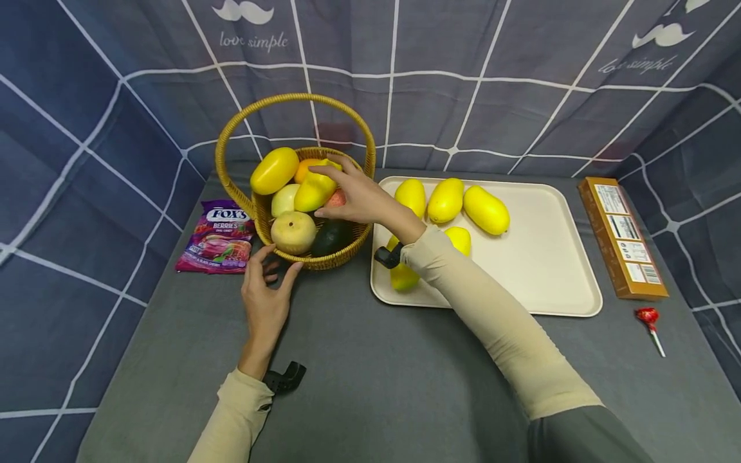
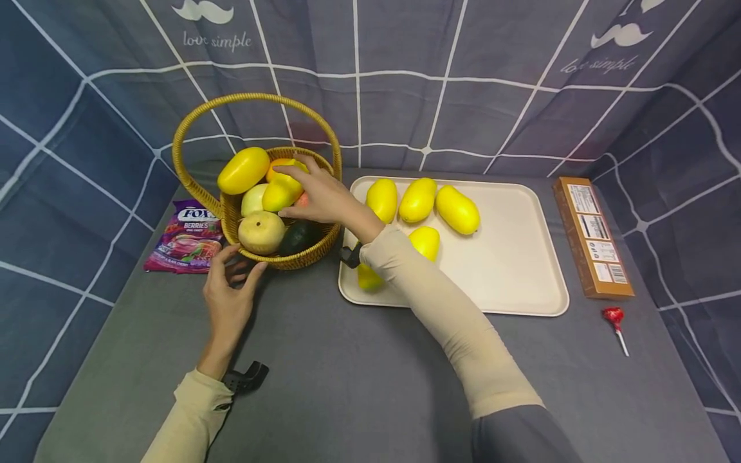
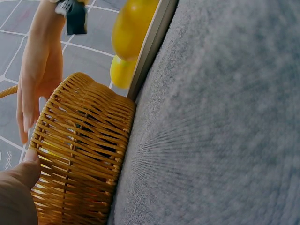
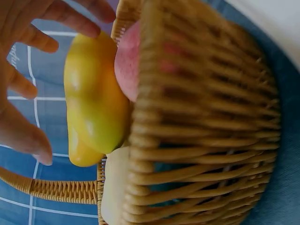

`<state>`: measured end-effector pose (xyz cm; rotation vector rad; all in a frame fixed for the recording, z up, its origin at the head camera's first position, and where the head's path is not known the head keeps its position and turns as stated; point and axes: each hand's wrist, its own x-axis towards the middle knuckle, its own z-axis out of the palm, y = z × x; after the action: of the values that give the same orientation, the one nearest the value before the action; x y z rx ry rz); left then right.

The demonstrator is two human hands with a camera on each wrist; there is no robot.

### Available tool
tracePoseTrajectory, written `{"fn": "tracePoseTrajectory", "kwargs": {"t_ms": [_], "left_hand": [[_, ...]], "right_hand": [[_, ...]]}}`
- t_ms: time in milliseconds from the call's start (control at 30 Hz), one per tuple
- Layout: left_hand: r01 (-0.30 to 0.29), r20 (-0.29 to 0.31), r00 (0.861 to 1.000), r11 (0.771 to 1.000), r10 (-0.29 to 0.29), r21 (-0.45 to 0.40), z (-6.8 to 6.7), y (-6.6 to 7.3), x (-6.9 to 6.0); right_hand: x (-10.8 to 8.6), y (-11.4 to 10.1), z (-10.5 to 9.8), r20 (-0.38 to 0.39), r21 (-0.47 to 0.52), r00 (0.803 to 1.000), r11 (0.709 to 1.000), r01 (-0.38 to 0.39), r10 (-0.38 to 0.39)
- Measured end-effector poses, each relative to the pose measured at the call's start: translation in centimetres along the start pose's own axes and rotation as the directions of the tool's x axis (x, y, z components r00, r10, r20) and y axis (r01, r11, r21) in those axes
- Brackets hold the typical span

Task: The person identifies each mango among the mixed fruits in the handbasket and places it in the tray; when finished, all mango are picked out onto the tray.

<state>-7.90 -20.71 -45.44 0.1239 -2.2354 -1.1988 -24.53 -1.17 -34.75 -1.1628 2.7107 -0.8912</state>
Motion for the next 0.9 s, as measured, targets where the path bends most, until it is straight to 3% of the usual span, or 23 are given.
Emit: {"fn": "tracePoseTrajectory", "kwargs": {"t_ms": [167, 400, 733, 900], "left_hand": [[0.003, 0.008, 1.0, 1.0, -0.003, -0.002, 0.0, 0.2, 0.0], [0.005, 0.0, 1.0, 1.0, -0.005, 0.01, -0.1, 0.1, 0.0], [0.003, 0.005, 1.0, 1.0, -0.003, -0.001, 0.2, -0.1, -0.1], [-0.002, -0.007, 1.0, 1.0, 0.002, -0.001, 0.1, -0.1, 0.0]], "right_hand": [[1.3, -0.3, 0.6, -0.002, -0.036, 0.999, 0.999, -0.039, 0.039], [2.1, -0.1, 1.6, 0.026, -0.008, 0.997, 0.998, -0.067, 0.067], [1.3, 0.4, 1.7, -0.148, 0.003, 0.988, 0.999, -0.041, 0.041], [0.6, 0.3, 1.2, -0.192, 0.026, 0.981, 1.0, -0.014, 0.018]]}}
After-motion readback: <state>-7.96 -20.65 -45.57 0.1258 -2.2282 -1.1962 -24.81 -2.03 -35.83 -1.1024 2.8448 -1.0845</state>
